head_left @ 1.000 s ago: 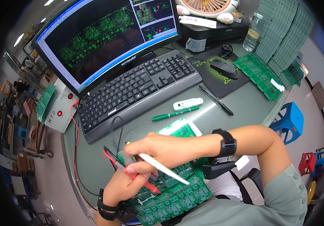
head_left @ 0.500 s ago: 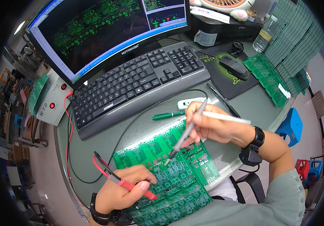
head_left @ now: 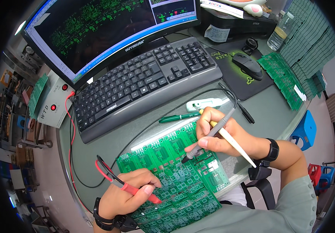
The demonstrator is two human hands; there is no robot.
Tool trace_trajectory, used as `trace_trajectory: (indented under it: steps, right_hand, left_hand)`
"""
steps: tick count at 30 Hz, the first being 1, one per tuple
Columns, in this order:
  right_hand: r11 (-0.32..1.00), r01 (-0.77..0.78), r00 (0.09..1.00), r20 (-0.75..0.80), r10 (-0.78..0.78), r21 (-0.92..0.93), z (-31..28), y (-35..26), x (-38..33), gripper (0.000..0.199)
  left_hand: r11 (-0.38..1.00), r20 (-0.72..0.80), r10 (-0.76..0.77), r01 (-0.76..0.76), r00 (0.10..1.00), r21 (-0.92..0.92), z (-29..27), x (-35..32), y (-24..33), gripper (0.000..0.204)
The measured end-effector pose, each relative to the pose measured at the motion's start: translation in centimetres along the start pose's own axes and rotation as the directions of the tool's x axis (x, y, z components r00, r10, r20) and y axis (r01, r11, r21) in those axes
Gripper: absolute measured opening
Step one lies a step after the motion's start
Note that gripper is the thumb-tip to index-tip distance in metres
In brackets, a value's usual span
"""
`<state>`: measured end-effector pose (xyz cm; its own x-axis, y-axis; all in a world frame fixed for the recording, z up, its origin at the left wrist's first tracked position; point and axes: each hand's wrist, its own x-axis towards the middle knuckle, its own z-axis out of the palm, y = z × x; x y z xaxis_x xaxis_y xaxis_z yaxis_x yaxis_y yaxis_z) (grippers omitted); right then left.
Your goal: Inspecting and probing a printed circuit board at an electronics workstation.
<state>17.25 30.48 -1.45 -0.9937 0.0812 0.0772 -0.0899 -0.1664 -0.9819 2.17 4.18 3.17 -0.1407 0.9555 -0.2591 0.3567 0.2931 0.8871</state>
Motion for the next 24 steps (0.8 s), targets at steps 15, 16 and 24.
trace_trajectory:
  steps: [15,16,24]
  right_hand:
    - [0.997,0.000,0.999,-0.041,0.003,0.081,0.5,0.1,-0.3,0.023]
    - [0.996,-0.015,0.998,-0.058,0.020,0.086,0.6,0.1,-0.3,0.023]
    - [0.996,-0.008,0.994,-0.104,0.017,0.093,1.1,-0.1,-0.1,0.023]
  left_hand:
    - [0.953,-0.359,0.003,-0.112,0.933,-0.283,0.4,1.0,1.1,0.036]
    - [0.923,-0.339,0.012,-0.141,0.941,-0.359,0.5,1.5,1.1,0.033]
    - [0.924,-0.319,0.077,-0.188,0.945,-0.334,1.0,3.1,0.7,0.013]
